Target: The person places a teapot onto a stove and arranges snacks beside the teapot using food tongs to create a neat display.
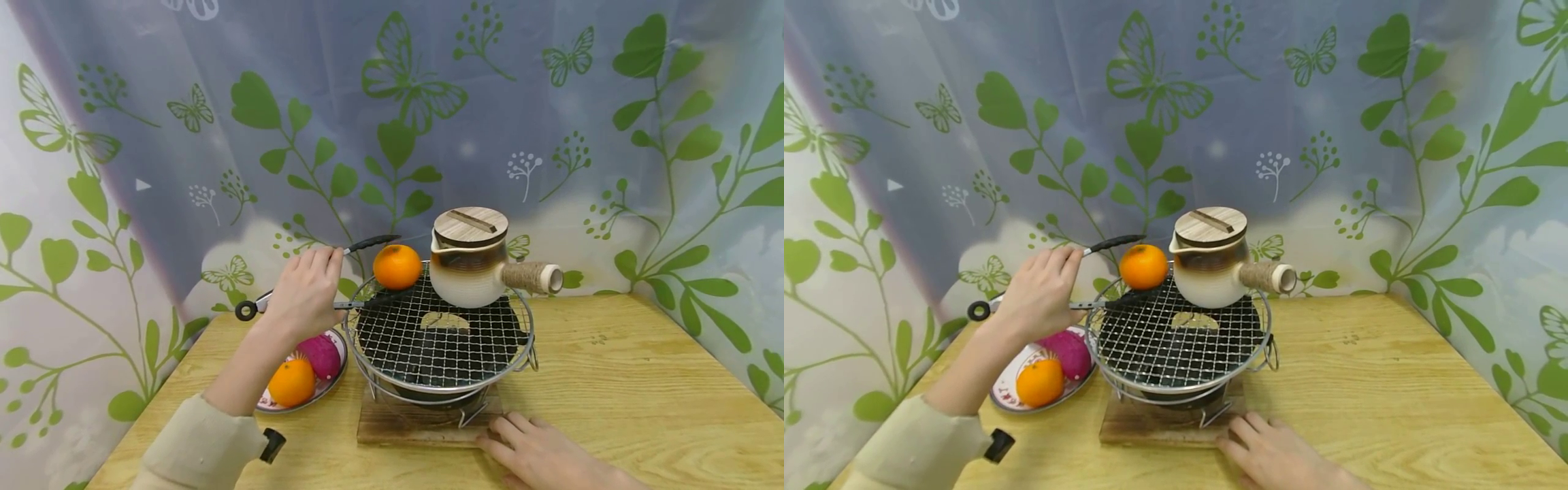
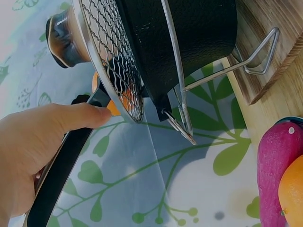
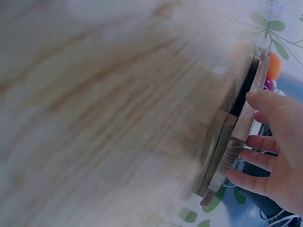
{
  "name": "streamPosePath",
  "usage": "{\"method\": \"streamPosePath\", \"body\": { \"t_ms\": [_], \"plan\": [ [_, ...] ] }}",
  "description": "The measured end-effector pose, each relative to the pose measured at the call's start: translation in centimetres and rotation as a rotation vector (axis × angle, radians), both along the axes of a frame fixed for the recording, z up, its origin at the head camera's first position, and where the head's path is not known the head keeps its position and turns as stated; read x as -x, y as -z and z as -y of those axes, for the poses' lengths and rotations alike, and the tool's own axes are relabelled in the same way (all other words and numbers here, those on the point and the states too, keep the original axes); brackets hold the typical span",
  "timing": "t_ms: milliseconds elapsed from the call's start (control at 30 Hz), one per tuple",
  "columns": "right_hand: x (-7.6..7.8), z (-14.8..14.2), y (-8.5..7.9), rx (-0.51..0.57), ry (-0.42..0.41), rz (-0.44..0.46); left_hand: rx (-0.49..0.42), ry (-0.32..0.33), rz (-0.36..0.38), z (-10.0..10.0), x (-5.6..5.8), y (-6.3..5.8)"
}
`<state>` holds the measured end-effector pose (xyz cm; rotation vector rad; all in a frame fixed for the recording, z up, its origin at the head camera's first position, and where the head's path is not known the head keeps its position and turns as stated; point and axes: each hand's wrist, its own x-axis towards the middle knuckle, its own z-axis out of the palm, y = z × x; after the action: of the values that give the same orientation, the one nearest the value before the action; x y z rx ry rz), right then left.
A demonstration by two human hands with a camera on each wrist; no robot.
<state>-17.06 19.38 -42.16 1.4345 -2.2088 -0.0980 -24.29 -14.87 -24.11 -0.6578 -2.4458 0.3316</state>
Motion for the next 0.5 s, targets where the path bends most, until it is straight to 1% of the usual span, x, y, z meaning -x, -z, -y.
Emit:
{"method": "streamPosePath", "body": {
  "t_ms": [300,500],
  "plan": [
    [-0.03,-0.03,0.06,0.011,-0.001,-0.002,-0.013,0.007,-0.004,0.19,-0.15,0.10],
    [-0.03,-0.08,0.13,0.006,0.001,0.001,-0.058,0.045,-0.029,0.58,-0.32,0.31]
  ]
}}
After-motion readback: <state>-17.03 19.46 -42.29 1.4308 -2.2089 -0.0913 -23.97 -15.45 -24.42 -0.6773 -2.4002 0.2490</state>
